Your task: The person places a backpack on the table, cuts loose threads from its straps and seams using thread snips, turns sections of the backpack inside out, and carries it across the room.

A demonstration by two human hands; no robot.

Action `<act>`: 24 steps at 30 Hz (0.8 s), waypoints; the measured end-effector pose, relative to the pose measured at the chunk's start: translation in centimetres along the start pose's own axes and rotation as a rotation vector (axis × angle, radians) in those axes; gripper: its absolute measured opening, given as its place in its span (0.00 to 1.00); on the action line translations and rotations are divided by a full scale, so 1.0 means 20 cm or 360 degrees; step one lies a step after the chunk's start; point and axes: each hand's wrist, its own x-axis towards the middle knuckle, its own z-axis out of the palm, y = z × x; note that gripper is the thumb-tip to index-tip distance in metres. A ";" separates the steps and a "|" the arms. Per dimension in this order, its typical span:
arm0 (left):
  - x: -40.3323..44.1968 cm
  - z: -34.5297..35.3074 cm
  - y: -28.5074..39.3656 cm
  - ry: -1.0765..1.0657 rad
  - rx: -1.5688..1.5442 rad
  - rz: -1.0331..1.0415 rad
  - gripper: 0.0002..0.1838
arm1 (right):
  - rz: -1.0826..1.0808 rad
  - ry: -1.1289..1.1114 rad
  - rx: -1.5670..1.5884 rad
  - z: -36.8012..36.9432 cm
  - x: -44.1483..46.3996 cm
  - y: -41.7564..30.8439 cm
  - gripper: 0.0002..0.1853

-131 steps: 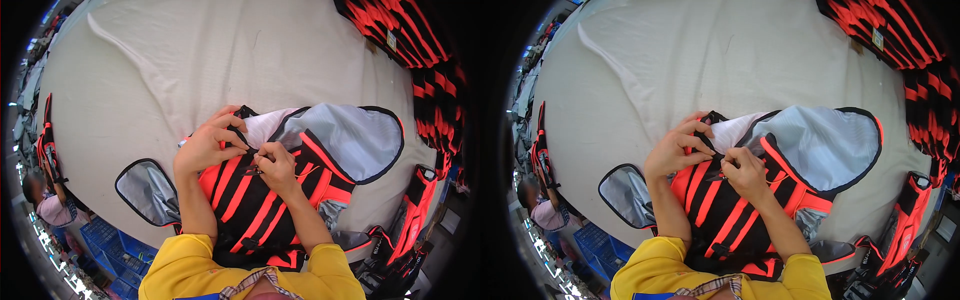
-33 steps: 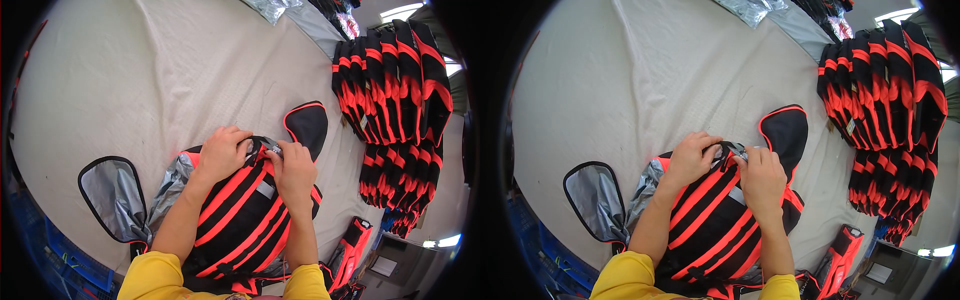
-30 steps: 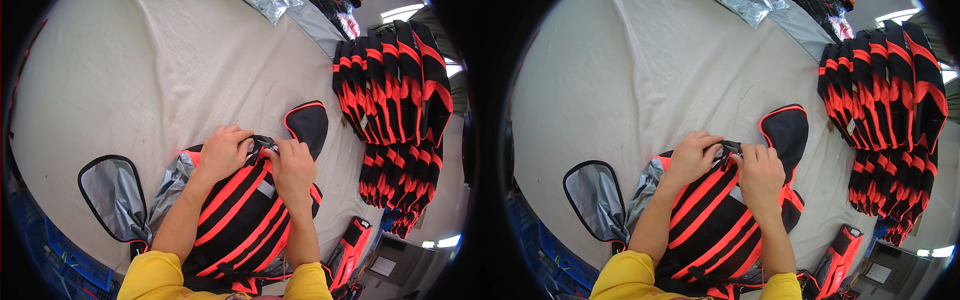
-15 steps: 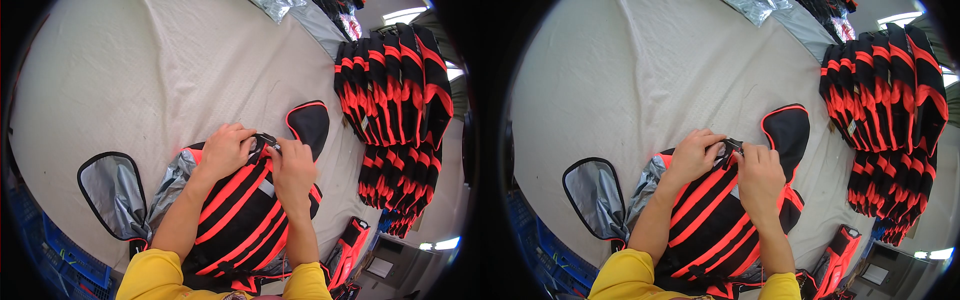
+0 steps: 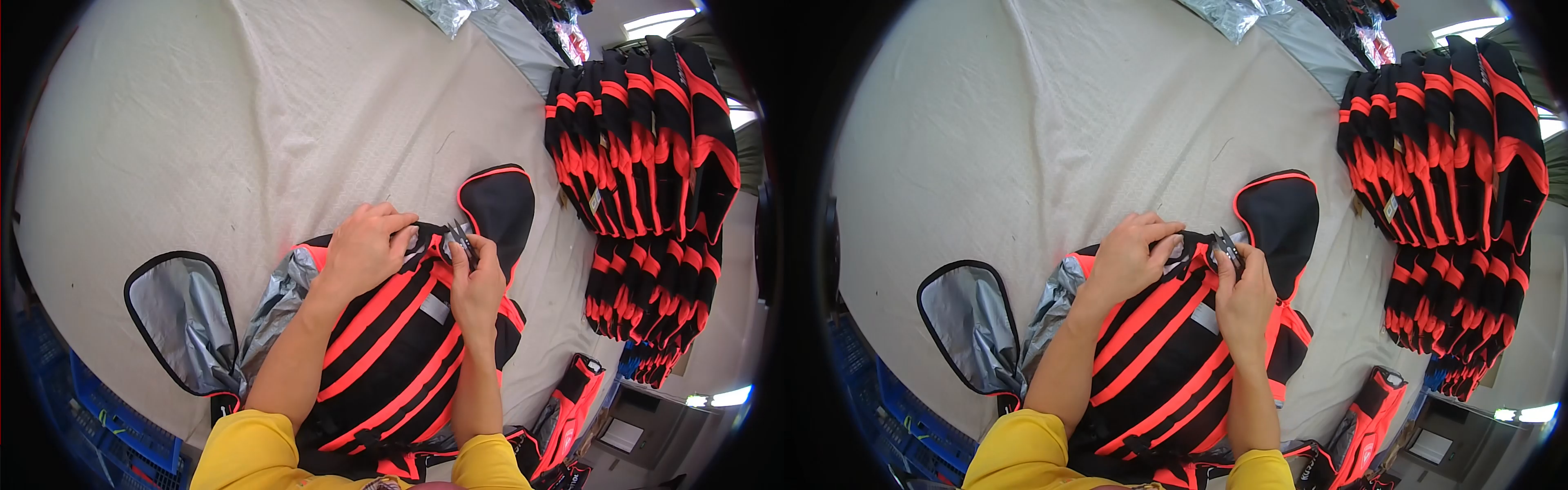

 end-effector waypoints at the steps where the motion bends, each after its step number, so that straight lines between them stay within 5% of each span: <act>1: 0.00 0.00 0.00 -0.0002 0.0001 -0.0001 0.13 | -0.0001 0.0017 0.0006 0.02 0.00 0.02 0.15; 24: 0.00 0.00 0.01 0.0019 0.0037 0.0069 0.13 | 0.0107 0.0070 0.0123 0.17 0.00 0.13 0.16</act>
